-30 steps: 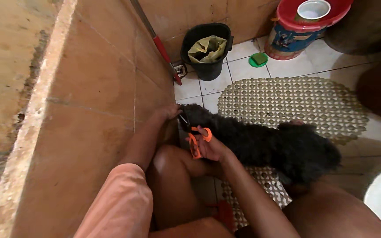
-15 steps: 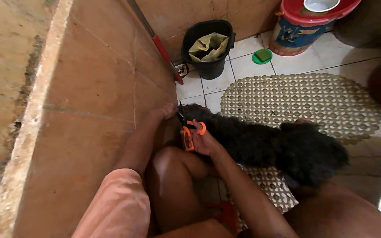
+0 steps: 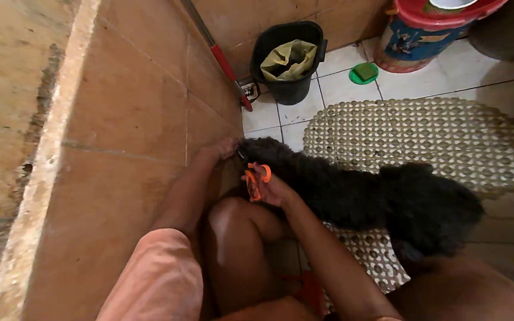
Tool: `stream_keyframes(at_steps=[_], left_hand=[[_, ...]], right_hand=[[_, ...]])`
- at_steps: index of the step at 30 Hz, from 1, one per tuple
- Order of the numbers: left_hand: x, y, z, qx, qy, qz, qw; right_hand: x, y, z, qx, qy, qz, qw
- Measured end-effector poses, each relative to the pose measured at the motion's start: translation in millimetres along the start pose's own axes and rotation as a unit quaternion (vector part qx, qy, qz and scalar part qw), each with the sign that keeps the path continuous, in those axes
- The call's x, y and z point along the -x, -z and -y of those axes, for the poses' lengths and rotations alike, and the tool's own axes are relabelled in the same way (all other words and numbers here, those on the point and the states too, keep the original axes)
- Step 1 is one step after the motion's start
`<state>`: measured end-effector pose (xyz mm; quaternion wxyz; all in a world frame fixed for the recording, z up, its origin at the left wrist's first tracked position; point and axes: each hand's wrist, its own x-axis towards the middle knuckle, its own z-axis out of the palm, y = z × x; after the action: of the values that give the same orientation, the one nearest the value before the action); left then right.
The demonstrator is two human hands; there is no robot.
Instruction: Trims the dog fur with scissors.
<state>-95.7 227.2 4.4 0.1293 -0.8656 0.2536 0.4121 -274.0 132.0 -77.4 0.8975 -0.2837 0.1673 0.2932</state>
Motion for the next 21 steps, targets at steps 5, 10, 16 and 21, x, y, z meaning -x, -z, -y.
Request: stream_keyframes(at_steps=[5,10,16,21], left_hand=[[-12,29,12,0.071,-0.028,-0.063,0.995],[-29,86,-12,0.131,-0.093,-0.136,0.978],[-101,142,-66,0.128,-0.088,-0.215,0.964],[-149,169,-111,0.093,-0.042,-0.259,0.96]], right_hand=[[26,-1,12,0.058,-0.002,0.009,0.998],[123,-8,34,0.132,0.083,-0.07,0.985],[236,-10,31,0.162,0.19,-0.131,0.959],[235,9,37,0.161,0.251,-0.126,0.946]])
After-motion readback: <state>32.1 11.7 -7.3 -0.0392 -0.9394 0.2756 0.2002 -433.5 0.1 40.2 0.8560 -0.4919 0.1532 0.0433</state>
